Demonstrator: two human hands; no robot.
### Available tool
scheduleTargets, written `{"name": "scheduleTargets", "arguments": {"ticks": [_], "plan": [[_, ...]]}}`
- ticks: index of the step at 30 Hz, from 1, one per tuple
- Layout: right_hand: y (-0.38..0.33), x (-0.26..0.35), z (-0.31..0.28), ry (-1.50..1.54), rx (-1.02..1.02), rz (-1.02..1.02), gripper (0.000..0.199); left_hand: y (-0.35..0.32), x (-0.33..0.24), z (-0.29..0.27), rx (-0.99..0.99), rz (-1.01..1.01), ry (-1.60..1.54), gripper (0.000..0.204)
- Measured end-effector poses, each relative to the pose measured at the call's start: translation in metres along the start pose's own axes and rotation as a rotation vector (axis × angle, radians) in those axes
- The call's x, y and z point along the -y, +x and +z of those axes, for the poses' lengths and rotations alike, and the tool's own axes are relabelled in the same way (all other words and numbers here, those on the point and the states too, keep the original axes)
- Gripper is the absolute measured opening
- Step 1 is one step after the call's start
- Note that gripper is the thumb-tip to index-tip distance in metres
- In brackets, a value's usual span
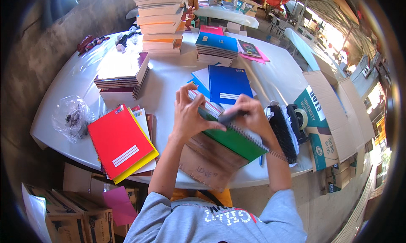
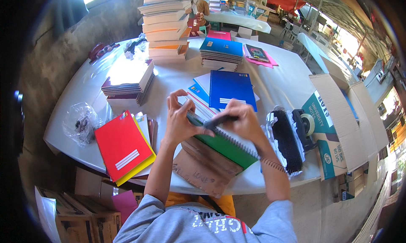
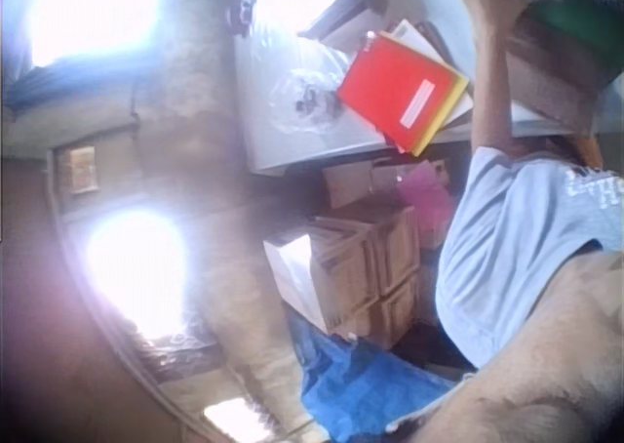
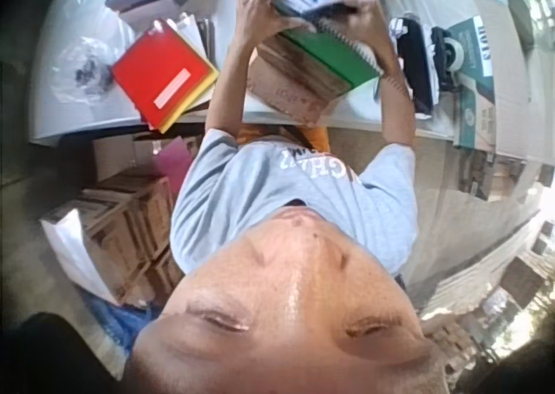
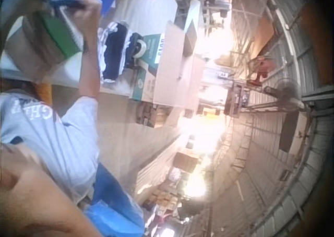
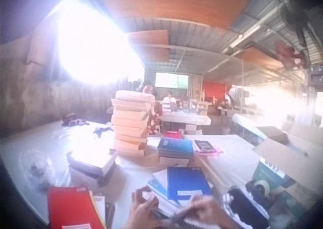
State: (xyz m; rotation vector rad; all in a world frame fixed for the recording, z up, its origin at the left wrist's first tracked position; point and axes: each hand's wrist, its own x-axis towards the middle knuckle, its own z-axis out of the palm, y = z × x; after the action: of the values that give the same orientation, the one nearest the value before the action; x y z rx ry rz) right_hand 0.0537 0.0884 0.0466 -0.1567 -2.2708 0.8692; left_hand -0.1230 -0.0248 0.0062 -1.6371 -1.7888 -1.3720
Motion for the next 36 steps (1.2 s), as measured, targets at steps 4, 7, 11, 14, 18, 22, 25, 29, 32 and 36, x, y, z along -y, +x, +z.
{"name": "scheduleTargets", "arguments": {"ticks": [4,7,11,14,18,22,25,29,32,36], "plan": [[0.005,-0.01,0.001,0.389,-0.073,0.004,0.028,-0.004,0.015,0.0,-0.068,-0.125,-0.162,0.077],[0.009,-0.015,0.013,0.15,0.048,0.099,0.028,-0.011,0.025,0.005,-0.087,-0.1,-0.174,0.084],[0.025,-0.003,0.015,0.205,0.043,-0.059,0.031,-0.019,0.037,0.009,-0.158,-0.133,-0.253,0.086],[0.025,-0.023,0.026,0.071,0.116,0.115,0.029,-0.026,0.038,0.01,-0.11,-0.141,-0.329,0.088],[0.034,0.0,0.025,0.459,0.045,0.006,0.026,-0.018,0.044,0.01,-0.144,-0.142,-0.408,0.092],[0.044,-0.041,0.035,-0.182,0.001,-0.025,0.028,-0.023,0.046,0.015,-0.097,-0.267,-0.53,0.099],[0.054,-0.009,0.043,0.187,0.068,-0.087,0.027,-0.023,0.05,0.013,-0.07,-0.327,-0.518,0.098],[0.059,-0.022,0.048,0.059,0.068,0.147,0.026,-0.019,0.052,0.012,-0.074,-0.338,-0.54,0.099],[0.053,0.001,0.057,0.359,0.077,-0.132,0.025,-0.025,0.049,0.009,-0.042,-0.259,-0.49,0.1],[0.067,-0.022,0.058,-0.076,-0.024,-0.07,0.027,-0.019,0.044,0.005,0.012,-0.311,-0.453,0.099]]}}
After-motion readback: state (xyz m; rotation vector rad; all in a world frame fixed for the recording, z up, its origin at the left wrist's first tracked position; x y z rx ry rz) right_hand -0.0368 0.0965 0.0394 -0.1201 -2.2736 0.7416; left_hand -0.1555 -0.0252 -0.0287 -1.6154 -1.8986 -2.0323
